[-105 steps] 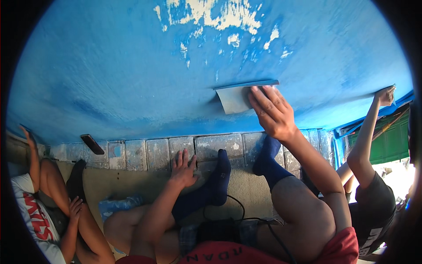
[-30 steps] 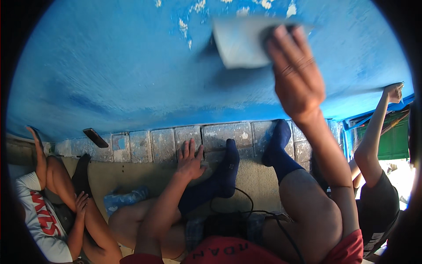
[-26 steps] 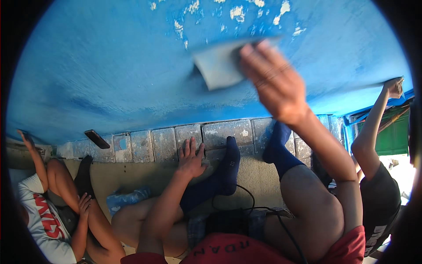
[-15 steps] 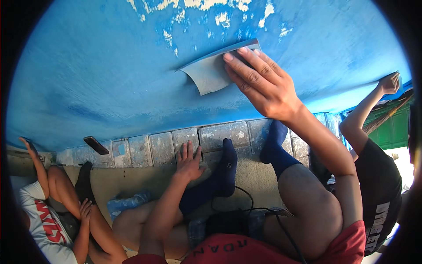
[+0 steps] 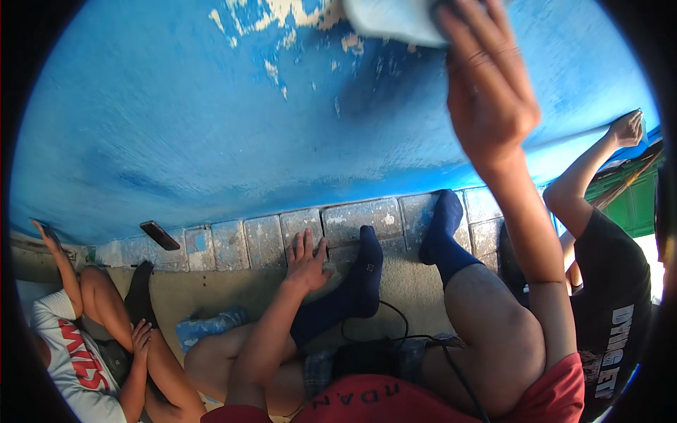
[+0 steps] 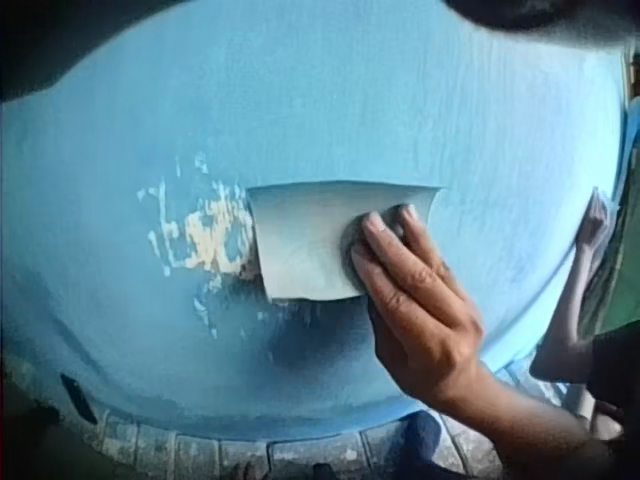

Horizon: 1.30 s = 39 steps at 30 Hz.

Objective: The person sands a wall using sandpaper by hand.

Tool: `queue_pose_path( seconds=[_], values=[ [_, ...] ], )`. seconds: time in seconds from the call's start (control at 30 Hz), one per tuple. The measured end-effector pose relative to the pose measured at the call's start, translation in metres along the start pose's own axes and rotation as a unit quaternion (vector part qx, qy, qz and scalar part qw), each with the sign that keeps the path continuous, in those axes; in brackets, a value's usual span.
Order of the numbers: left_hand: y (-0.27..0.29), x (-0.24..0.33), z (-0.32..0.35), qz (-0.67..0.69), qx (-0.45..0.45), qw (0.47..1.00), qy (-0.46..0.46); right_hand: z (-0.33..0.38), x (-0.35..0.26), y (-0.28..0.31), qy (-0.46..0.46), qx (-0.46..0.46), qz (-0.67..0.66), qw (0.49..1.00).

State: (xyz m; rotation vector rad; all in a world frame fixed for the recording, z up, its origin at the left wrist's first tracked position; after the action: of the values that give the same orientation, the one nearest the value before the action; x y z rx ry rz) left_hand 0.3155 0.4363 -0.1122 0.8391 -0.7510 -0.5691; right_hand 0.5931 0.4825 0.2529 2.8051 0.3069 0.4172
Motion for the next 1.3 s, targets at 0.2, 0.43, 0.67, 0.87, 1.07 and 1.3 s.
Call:
queue_pose_path(
  seconds=[0.2,0.43,0.67,0.87,1.07,1.3],
  values=[
    [-0.006,-0.003,-0.005,0.008,0.004,1.000,-0.003,-0.003,-0.012,-0.002,0.027,-0.027,0.043,0.998],
    [-0.003,-0.001,-0.006,-0.007,-0.010,1.000,-0.003,0.025,-0.020,0.002,-0.013,-0.096,0.015,0.995],
    [-0.001,0.000,-0.005,-0.004,-0.008,1.000,-0.004,0.027,-0.013,-0.001,-0.055,-0.057,0.010,0.997],
    [-0.002,-0.002,-0.004,0.009,-0.004,1.000,-0.003,0.002,0.000,0.008,-0.096,0.052,-0.001,0.994],
    [-0.001,0.000,-0.004,0.009,-0.016,1.000,0.001,0.037,-0.030,-0.006,0.013,-0.142,-0.026,0.989],
    [-0.004,-0.002,-0.006,0.002,0.002,1.000,-0.003,0.042,-0.030,0.000,-0.007,-0.124,-0.015,0.992]
  ],
)
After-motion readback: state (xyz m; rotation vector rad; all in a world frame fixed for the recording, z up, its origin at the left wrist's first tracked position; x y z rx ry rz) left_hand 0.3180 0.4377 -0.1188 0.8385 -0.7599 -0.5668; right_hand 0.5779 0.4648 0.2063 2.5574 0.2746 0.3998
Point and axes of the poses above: each hand's wrist, its own z-axis away from the middle knuckle, its own y-axis out of the back of the hand, x = y × z, the point moved 2 cm from there along -z, towards the middle knuckle, and after that the axes turned 15 degrees about -y, right-handed, at the moved point
